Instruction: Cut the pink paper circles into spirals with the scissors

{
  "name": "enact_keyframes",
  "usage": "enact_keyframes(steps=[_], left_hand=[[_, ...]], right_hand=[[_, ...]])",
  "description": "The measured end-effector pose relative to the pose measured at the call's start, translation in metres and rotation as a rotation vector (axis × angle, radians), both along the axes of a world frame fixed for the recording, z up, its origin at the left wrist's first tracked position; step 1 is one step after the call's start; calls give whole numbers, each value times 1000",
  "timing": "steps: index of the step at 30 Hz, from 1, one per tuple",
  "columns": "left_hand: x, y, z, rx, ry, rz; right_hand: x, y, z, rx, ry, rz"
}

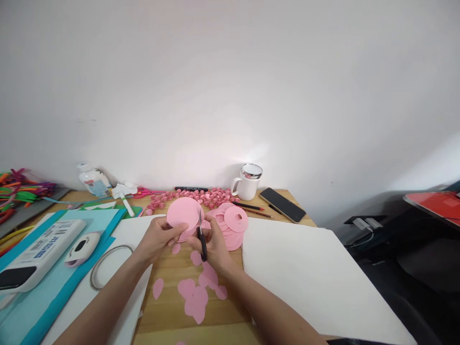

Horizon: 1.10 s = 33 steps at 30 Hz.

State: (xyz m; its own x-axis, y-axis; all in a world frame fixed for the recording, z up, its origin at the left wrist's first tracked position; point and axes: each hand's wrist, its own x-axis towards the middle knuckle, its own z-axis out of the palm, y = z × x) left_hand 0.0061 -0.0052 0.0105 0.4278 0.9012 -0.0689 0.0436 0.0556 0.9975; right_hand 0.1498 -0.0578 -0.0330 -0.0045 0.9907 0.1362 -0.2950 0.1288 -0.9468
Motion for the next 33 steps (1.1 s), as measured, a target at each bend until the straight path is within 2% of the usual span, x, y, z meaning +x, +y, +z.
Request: enact_keyframes(steps=[8,13,19,22,27,31,33], left_hand=[[-2,2,-1,9,-8,30],[-1,1,1,-20,-78,13],[-3,5,-1,-78,-270,-9],[-4,7,-4,-58,-357,-2],[-2,5,-5,-95,-208,-20],[1,4,-1,-60,-268,85],[1,4,0,-57,-271,92]], right_hand=[[1,-1,-2,-20,-100,-38],[1,-1,0,-32,-107,-30],[-1,-2,-1,5,-157,129],[-4,-3,-3,6,-205,136],[-4,-2,-3,31,-256,65],[-1,-1,-1,90,-164,40],[0,-1,-2,92,-140,51]])
